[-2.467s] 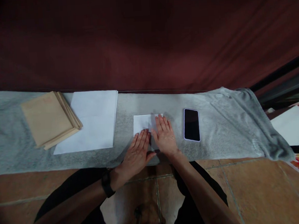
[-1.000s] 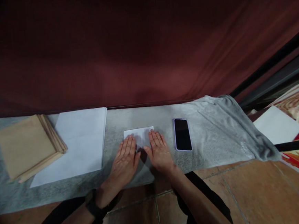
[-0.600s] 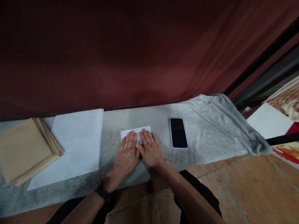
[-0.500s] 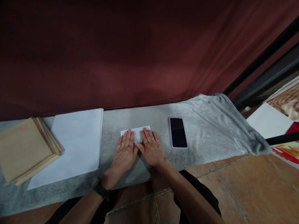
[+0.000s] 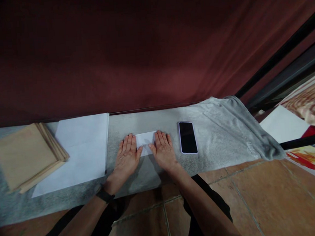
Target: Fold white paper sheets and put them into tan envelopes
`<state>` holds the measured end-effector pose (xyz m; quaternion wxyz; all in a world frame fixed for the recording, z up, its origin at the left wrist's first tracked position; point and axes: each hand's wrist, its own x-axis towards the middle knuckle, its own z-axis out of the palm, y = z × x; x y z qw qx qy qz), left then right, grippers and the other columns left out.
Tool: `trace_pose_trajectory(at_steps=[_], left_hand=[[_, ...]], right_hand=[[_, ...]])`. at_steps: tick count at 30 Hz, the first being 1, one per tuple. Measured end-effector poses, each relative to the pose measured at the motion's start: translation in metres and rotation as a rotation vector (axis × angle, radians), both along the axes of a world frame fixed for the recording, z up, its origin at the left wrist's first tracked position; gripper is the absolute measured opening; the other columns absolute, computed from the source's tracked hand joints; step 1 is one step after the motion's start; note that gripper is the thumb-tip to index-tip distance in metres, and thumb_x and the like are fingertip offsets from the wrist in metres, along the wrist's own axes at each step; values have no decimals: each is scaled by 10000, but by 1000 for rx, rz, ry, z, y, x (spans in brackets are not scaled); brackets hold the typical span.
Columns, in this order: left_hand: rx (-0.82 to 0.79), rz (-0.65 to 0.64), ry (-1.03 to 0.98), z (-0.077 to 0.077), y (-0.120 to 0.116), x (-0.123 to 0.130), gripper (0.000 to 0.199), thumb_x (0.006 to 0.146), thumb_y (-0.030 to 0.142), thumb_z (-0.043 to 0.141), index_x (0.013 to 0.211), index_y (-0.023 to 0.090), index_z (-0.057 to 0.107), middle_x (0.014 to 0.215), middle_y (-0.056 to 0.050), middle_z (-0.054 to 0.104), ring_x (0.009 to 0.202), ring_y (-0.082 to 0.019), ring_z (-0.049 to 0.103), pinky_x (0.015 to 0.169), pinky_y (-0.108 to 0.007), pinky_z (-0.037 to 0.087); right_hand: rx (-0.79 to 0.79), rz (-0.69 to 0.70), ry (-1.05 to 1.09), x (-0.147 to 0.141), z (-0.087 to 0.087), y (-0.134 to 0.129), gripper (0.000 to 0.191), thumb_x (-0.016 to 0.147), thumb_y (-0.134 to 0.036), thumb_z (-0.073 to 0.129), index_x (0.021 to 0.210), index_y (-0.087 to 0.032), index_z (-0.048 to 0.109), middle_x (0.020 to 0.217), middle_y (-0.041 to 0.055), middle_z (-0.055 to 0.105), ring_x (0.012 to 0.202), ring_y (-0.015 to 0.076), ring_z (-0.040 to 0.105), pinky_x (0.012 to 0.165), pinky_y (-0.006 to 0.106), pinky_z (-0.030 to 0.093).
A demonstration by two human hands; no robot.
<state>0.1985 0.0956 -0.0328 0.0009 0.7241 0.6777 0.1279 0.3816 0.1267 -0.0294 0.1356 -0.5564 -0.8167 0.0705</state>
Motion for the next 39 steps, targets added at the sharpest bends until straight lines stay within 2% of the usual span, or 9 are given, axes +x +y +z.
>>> trace_pose_trajectory(at_steps=[2,5,9,13,21,29,33,39], left_hand=[[1,-37,-5,-1,-1,6,646,1058,366,309,1583,-8,346,1670,-227,331,1587,-315,259,1293,-528,246],[9,-154,-1,-4,-5,17,622,1023,246,319,1600,13,318,1669,-210,349,1598,-285,225,1294,-516,256],[2,-240,27,-7,-9,24,647,977,179,358,1603,19,313,1656,-221,374,1594,-289,235,1293,-526,253],[-10,-197,26,-4,-9,19,622,1010,210,324,1605,29,312,1662,-207,367,1597,-275,230,1293,-523,254],[-46,-93,36,4,-6,7,664,1062,398,332,1595,3,325,1671,-227,329,1586,-310,266,1287,-518,257],[-6,-62,25,0,-14,-5,713,1059,465,355,1601,4,312,1671,-230,326,1575,-337,290,1274,-528,285],[9,-45,16,0,-18,-10,722,1055,471,365,1592,-10,321,1664,-246,332,1570,-349,298,1272,-542,284],[13,-52,9,4,-26,-5,700,1059,453,370,1578,-16,343,1659,-253,339,1573,-356,287,1271,-567,279]], right_hand=[[-14,20,10,-5,5,0,651,1115,-474,254,1596,-55,386,1666,159,371,1572,291,306,1300,511,198],[-23,123,34,-15,8,-2,620,1116,-457,251,1604,-99,385,1684,111,353,1583,252,286,1311,476,197],[-32,209,41,-23,5,-4,611,1114,-437,264,1618,-104,354,1683,111,354,1583,216,286,1311,442,225],[-8,168,21,-19,-2,-2,606,1110,-431,291,1614,-102,366,1672,135,368,1582,237,290,1301,473,244],[45,85,-7,-8,-8,0,649,1108,-453,330,1614,-47,333,1681,169,337,1584,278,276,1298,493,211],[58,48,-6,5,-11,-1,681,1100,-494,333,1629,-65,310,1675,182,350,1562,317,317,1278,540,231],[55,38,-15,10,-11,-3,716,1097,-519,321,1618,-28,315,1680,200,329,1558,337,318,1276,541,231],[49,-28,-2,12,-9,-6,724,1091,-511,360,1617,-16,307,1677,236,312,1570,354,286,1274,587,213]])
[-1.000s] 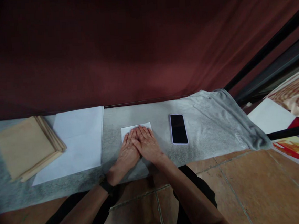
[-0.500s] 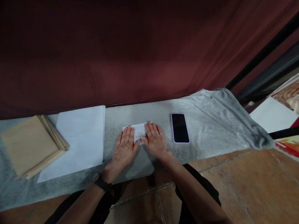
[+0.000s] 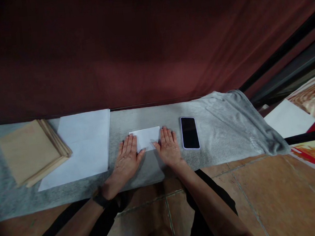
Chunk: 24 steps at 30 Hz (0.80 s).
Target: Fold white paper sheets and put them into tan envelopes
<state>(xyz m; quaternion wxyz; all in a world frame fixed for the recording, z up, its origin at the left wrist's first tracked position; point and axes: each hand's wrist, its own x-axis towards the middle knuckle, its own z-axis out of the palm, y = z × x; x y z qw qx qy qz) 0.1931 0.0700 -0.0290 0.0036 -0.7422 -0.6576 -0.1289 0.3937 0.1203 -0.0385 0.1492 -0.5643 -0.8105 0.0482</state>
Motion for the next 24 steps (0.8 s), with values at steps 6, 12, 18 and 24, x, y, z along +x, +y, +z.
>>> trace_pose_trajectory(at_steps=[6,12,18,24], left_hand=[[-10,-195,-6,-1,-22,22,646,1053,330,366,1609,10,287,1676,-216,331,1598,-291,225,1295,-506,269],[-24,-205,24,-7,-33,23,635,1020,213,322,1618,9,268,1675,-206,336,1596,-289,220,1291,-498,287],[-9,-169,28,1,-36,11,645,1049,366,386,1566,-18,374,1655,-246,348,1580,-319,273,1282,-501,303],[-46,-162,29,5,-27,-5,545,1048,303,381,1518,44,479,1601,-209,466,1517,-293,420,1230,-455,397]], right_hand=[[-44,162,31,-17,12,-22,674,1103,-469,320,1616,-31,321,1702,178,289,1597,279,241,1300,480,237],[-55,294,23,-21,10,-41,687,1093,-506,338,1592,-36,378,1681,176,343,1582,255,287,1309,453,238],[-13,207,14,-5,3,-38,706,1078,-476,402,1622,-36,306,1682,200,323,1582,288,283,1296,505,260],[-1,171,5,-1,0,-33,702,1062,-459,448,1584,4,366,1663,235,344,1569,337,303,1287,558,243]])
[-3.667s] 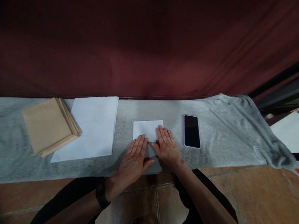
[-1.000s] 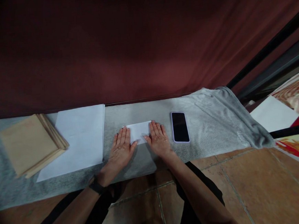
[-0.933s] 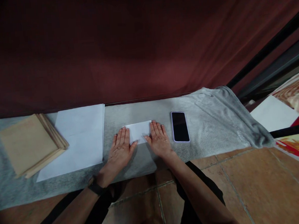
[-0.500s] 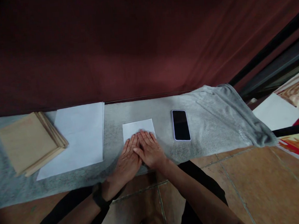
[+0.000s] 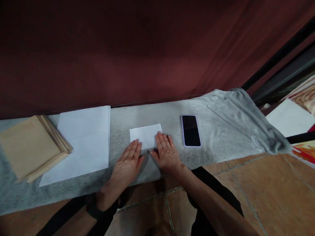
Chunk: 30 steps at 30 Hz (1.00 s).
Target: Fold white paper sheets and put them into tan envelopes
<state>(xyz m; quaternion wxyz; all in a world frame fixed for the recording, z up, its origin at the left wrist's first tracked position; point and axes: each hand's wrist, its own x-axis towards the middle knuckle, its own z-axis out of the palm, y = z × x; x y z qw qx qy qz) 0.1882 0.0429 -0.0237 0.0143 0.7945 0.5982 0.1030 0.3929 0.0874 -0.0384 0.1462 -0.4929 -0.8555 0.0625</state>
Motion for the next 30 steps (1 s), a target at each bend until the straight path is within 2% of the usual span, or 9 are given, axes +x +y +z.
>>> trace_pose_trajectory(at_steps=[7,12,17,19,21,23,25,27,30], left_hand=[[-123,-90,61,7,16,-15,593,923,64,328,1463,165,551,1568,-146,534,1477,-247,482,1184,-438,451],[-116,-79,68,14,20,-13,576,903,41,326,1389,167,609,1514,-159,585,1421,-272,541,1136,-437,494],[-4,-83,4,22,24,-14,382,959,90,438,1244,144,687,1329,-175,706,1253,-304,661,1093,-491,521],[67,-71,-126,28,26,-16,331,996,138,454,1212,159,703,1282,-159,730,1221,-298,677,1112,-500,503],[157,-8,-327,34,29,-18,342,1022,233,497,1323,183,652,1410,-151,662,1328,-298,612,1156,-499,465],[230,112,-595,41,32,-20,552,1000,358,591,1521,218,475,1616,-150,463,1481,-309,459,1186,-500,434],[209,270,-914,45,34,-20,833,932,439,694,1625,241,278,1692,-163,322,1531,-321,379,1159,-487,462],[33,411,-1256,47,35,-17,929,882,455,750,1631,234,248,1618,-186,431,1457,-315,485,1085,-454,523],[-395,489,-1692,47,33,-6,797,801,436,829,1482,196,491,1328,-155,679,1155,-274,702,946,-416,597]], right_hand=[[-42,-19,-39,-13,13,3,629,1055,-378,472,1556,-1,424,1654,227,370,1552,344,336,1296,546,211],[-40,-12,-39,-21,16,3,583,1047,-319,473,1544,-15,451,1645,220,392,1539,327,368,1292,518,231],[-91,2,20,-15,26,17,482,1037,-247,460,1484,-90,551,1597,164,494,1478,290,469,1284,497,267],[-136,4,86,-10,33,24,446,1032,-198,435,1438,-124,604,1536,140,574,1413,265,545,1265,457,313],[-201,-33,228,-7,39,31,430,1039,-209,417,1409,-178,634,1454,112,650,1337,249,612,1214,421,391],[-302,-121,479,-8,43,33,388,1055,-310,426,1340,-230,677,1340,80,725,1240,248,674,1125,403,480],[-441,-215,827,-14,46,33,397,1043,-474,448,1211,-239,721,1194,63,781,1141,253,718,1032,400,543],[-604,-265,1173,-25,49,29,467,983,-622,493,1112,-237,722,1087,54,800,1089,254,734,965,398,576],[-814,-269,1474,-41,55,18,515,847,-703,637,1080,-247,693,1108,54,794,1113,255,724,915,385,596]])
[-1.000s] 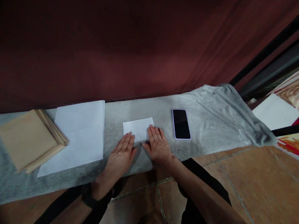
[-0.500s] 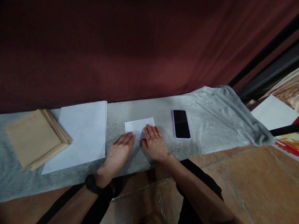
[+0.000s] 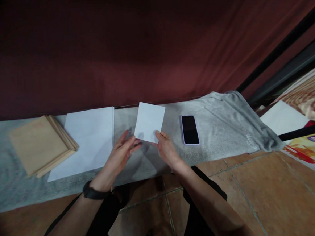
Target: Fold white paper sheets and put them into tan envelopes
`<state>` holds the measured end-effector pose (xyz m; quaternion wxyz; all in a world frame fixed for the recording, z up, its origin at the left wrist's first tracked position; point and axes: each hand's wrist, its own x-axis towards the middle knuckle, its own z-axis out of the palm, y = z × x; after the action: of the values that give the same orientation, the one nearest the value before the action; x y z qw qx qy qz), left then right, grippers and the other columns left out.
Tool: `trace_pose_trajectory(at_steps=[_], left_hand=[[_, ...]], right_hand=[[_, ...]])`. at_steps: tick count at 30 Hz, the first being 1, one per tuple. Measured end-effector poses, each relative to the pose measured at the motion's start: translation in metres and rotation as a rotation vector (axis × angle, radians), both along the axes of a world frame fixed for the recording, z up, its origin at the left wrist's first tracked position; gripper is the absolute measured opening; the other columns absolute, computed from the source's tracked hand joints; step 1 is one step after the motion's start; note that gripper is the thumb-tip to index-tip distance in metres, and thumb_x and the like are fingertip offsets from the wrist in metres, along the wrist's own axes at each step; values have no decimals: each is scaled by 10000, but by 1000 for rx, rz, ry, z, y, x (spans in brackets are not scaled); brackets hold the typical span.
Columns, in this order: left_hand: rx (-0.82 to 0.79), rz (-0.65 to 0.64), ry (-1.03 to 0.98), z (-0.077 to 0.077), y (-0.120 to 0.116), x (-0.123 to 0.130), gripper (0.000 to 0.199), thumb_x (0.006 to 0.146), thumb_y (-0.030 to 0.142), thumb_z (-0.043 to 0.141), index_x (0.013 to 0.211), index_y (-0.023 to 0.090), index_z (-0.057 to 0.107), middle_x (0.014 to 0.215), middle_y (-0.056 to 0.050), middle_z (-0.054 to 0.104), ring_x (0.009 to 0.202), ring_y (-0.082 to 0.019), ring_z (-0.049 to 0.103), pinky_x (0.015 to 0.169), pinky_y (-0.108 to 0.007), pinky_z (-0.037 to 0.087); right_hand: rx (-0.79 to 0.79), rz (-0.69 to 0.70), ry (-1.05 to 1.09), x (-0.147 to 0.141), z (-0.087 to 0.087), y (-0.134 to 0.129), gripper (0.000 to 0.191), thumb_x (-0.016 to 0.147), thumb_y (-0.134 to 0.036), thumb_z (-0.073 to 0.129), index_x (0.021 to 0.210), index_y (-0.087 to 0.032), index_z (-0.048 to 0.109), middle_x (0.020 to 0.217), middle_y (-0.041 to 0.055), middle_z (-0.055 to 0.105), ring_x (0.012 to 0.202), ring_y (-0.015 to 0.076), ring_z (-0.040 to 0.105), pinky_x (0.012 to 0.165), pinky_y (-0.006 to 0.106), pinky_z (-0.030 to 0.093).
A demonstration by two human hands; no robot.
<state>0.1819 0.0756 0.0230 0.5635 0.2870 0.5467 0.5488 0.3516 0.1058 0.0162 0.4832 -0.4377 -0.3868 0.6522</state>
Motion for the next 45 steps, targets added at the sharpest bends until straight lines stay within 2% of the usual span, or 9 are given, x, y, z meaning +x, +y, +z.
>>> trace_pose_trajectory(at_steps=[4,7,13,19,24,27,33,38,45], left_hand=[[-37,-30,-191,-2,1,9,488,671,366,900,1074,164,712,1063,-77,762,868,-196,725,780,-328,608],[22,1,38,-5,8,2,298,723,341,815,950,171,724,919,-24,758,745,-149,671,664,-254,545],[92,-241,563,-14,28,-19,59,819,201,613,828,194,671,623,46,598,571,-138,551,570,-245,433],[163,-159,817,-26,40,-20,463,871,186,593,1332,216,630,766,20,684,645,-165,602,640,-271,471],[165,-111,982,-30,42,-15,503,892,178,611,1393,218,619,876,-15,705,742,-191,648,776,-319,538],[207,-101,1058,-31,42,-12,468,908,157,593,1372,210,632,1082,-65,714,870,-204,682,879,-345,559],[268,-124,1270,-28,42,-8,434,938,108,497,1339,183,645,1301,-121,658,1126,-251,678,1036,-392,538],[281,-183,1550,-25,30,10,435,1016,193,406,1399,161,610,1537,-164,542,1382,-337,540,1172,-541,414],[423,-552,1609,-38,-3,47,518,985,119,381,1480,91,532,1598,-178,487,1525,-291,404,1270,-534,297]], right_hand=[[-70,39,78,-11,1,-10,442,775,-647,718,980,-257,689,1064,53,800,1088,249,723,888,365,600],[-88,-6,44,-6,-4,-5,340,768,-537,744,949,-253,693,994,38,797,981,228,741,848,346,590],[-152,-192,17,28,-8,22,331,656,-393,814,908,-216,691,847,8,764,688,165,685,614,279,557],[23,-98,-429,48,-9,33,259,772,-317,671,998,-198,714,781,-7,728,619,163,655,597,288,553],[193,72,-1176,46,-7,23,414,938,-253,568,1346,-225,635,1018,74,787,950,264,745,837,358,554],[184,179,-1411,42,-5,17,479,989,-272,541,1466,-227,535,1132,97,777,1037,277,740,885,354,537],[277,203,-1515,39,-11,14,489,1012,-266,511,1488,-152,506,1199,145,739,1104,292,694,985,386,503],[455,101,-1539,41,-21,11,491,985,-291,566,1446,-121,566,1383,221,627,1271,382,562,1079,532,441],[615,179,-1289,30,-32,11,534,1066,-355,397,1531,-107,487,1639,169,423,1531,298,350,1239,493,324]])
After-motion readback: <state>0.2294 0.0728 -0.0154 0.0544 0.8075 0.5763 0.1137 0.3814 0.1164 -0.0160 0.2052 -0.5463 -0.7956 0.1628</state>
